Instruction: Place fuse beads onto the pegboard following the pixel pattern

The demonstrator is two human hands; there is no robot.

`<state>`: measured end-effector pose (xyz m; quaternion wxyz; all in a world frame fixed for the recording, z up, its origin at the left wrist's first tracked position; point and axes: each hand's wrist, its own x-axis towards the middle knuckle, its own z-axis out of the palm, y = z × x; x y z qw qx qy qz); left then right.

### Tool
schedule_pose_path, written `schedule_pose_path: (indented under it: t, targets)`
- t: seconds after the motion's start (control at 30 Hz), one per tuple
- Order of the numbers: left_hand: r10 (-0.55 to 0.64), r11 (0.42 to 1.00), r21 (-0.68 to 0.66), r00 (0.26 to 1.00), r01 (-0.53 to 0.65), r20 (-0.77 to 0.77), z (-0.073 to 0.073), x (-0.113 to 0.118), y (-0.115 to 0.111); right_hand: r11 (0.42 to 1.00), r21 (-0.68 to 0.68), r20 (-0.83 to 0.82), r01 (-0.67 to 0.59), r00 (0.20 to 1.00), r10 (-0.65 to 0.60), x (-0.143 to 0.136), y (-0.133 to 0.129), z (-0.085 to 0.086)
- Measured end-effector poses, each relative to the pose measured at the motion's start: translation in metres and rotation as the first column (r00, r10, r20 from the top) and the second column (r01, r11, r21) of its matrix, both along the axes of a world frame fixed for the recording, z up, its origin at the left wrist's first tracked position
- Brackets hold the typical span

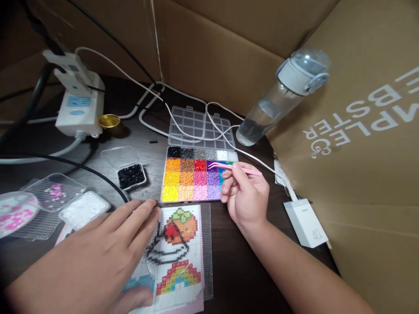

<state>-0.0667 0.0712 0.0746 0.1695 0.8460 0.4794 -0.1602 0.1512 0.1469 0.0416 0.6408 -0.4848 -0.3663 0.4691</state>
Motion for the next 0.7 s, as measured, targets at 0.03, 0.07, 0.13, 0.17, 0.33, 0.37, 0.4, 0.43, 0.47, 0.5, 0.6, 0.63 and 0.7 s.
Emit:
schedule_pose_path:
  t: [0.03,0.07,0.13,0.17,0.33,0.37,0.4,0.43,0.47,0.5,0.6,0.63,0.7]
  targets:
    - [0.001,1.0,0.005,1.0,-0.001,0.002,0.0,0.0,0.0,1.0,-0.003,0.006,0.01,1.0,-0.01,0.0,0.0,0.0]
    - [0.001,1.0,0.007,1.0,-0.001,0.0,-0.001,0.0,-0.001,1.0,-0.007,0.013,0.019,1.0,-0.019,-0.001,-0.001,0.0]
    - [-0.004,1.0,0.002,1.0,0.004,-0.01,0.0,0.0,-0.001,0.999,-0.014,0.027,0.032,0.999,-0.032,0.0,-0.002,0.0]
    - [-0.009,1.0,0.003,1.0,0.009,-0.012,0.0,0.0,-0.001,0.999,-0.016,0.035,0.034,0.999,-0.034,0.0,-0.003,0.0]
    - [-0.025,0.999,0.035,1.0,0.025,-0.011,0.0,0.0,-0.001,0.999,-0.017,0.066,0.039,0.997,-0.038,0.003,-0.007,0.001]
    - [-0.028,0.999,0.036,1.0,0.028,-0.013,0.0,0.0,-0.001,0.999,-0.02,0.062,0.046,0.997,-0.044,0.004,-0.007,0.002]
    - [-0.029,0.999,0.037,0.999,0.03,-0.015,0.0,0.0,-0.001,0.998,-0.022,0.059,0.051,0.997,-0.05,0.004,-0.007,0.002]
    - [-0.03,0.999,0.04,0.999,0.031,-0.017,0.0,0.0,-0.001,0.998,-0.022,0.059,0.055,0.997,-0.053,0.005,-0.007,0.002]
    - [-0.03,0.999,0.045,0.999,0.031,-0.017,-0.001,-0.001,-0.001,0.998,-0.019,0.063,0.056,0.997,-0.055,0.005,-0.007,0.003]
    - [-0.03,0.998,0.047,0.999,0.031,-0.018,-0.001,-0.001,-0.001,0.998,-0.014,0.068,0.057,0.996,-0.056,0.006,-0.007,0.004]
    - [-0.024,0.998,0.064,1.0,0.025,-0.012,-0.003,-0.002,-0.001,0.998,0.004,0.069,0.07,0.995,-0.07,0.008,-0.007,0.005]
    - [-0.023,0.997,0.071,1.0,0.024,-0.01,-0.003,-0.003,-0.001,0.997,0.008,0.059,0.079,0.995,-0.079,0.009,-0.007,0.006]
    - [-0.022,0.997,0.079,1.0,0.023,-0.014,-0.004,-0.003,-0.002,0.995,0.018,0.037,0.094,0.995,-0.094,0.011,-0.007,0.008]
